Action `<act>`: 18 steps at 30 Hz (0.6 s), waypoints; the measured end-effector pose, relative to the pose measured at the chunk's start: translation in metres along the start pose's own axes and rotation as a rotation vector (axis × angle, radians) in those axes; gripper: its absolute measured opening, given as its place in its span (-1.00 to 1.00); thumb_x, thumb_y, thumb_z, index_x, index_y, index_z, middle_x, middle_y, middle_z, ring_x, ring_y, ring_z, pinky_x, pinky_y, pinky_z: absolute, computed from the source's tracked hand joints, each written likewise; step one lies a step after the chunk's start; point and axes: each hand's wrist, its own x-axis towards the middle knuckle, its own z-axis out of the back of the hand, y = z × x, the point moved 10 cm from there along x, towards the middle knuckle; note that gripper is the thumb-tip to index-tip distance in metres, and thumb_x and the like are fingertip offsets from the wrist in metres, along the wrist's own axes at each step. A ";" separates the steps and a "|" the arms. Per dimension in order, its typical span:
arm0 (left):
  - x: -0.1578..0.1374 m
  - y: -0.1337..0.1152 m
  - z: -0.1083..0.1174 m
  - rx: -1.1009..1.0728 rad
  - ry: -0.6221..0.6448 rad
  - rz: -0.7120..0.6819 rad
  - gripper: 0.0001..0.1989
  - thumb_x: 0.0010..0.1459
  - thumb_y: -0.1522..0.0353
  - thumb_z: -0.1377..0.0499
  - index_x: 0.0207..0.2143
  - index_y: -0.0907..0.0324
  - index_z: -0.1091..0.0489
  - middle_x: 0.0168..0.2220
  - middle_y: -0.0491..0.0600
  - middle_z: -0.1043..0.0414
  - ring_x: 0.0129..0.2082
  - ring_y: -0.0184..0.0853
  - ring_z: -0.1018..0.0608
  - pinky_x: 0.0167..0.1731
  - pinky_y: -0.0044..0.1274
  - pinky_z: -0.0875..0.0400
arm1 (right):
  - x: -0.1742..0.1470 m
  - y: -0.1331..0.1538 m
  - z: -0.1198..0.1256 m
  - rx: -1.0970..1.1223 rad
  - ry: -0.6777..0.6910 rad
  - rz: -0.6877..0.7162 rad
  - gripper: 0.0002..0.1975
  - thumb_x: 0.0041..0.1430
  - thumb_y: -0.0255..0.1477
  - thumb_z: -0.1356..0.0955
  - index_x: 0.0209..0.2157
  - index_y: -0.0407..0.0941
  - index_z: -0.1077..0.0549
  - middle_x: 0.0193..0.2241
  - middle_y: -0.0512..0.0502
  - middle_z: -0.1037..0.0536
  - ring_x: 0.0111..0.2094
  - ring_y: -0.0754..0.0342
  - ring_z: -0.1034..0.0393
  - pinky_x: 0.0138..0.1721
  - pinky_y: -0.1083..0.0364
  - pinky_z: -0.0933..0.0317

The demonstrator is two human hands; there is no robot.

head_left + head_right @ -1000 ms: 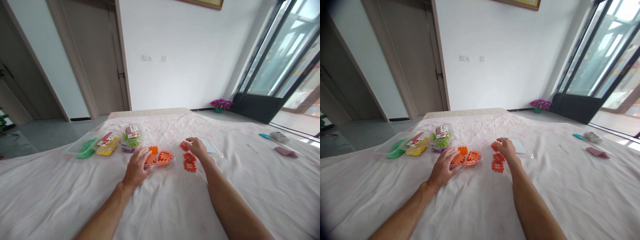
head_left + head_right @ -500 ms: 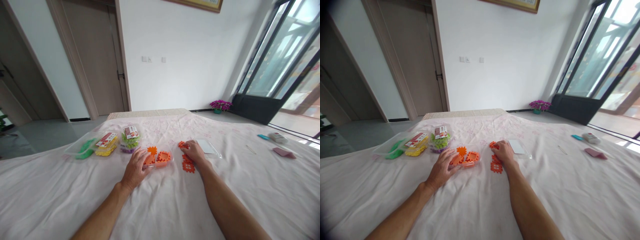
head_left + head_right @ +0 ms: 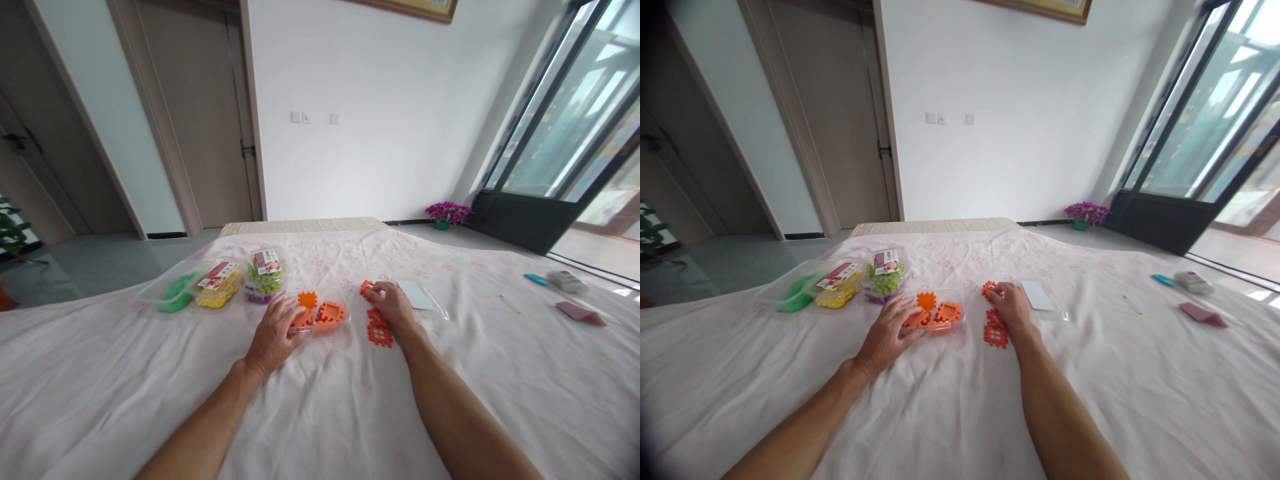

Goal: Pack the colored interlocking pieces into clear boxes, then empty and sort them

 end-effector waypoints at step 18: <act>-0.001 0.001 -0.002 -0.012 -0.012 0.013 -0.57 0.18 0.14 -0.21 0.04 0.13 -0.33 0.14 0.12 -0.33 0.27 -0.03 -0.24 0.21 -0.12 -0.26 | -0.032 0.142 -0.005 0.304 0.422 0.439 -0.65 -0.14 -0.40 -0.53 -0.20 0.01 -0.62 -0.18 -0.03 -0.61 -0.03 -0.07 -0.40 0.04 -0.03 -0.22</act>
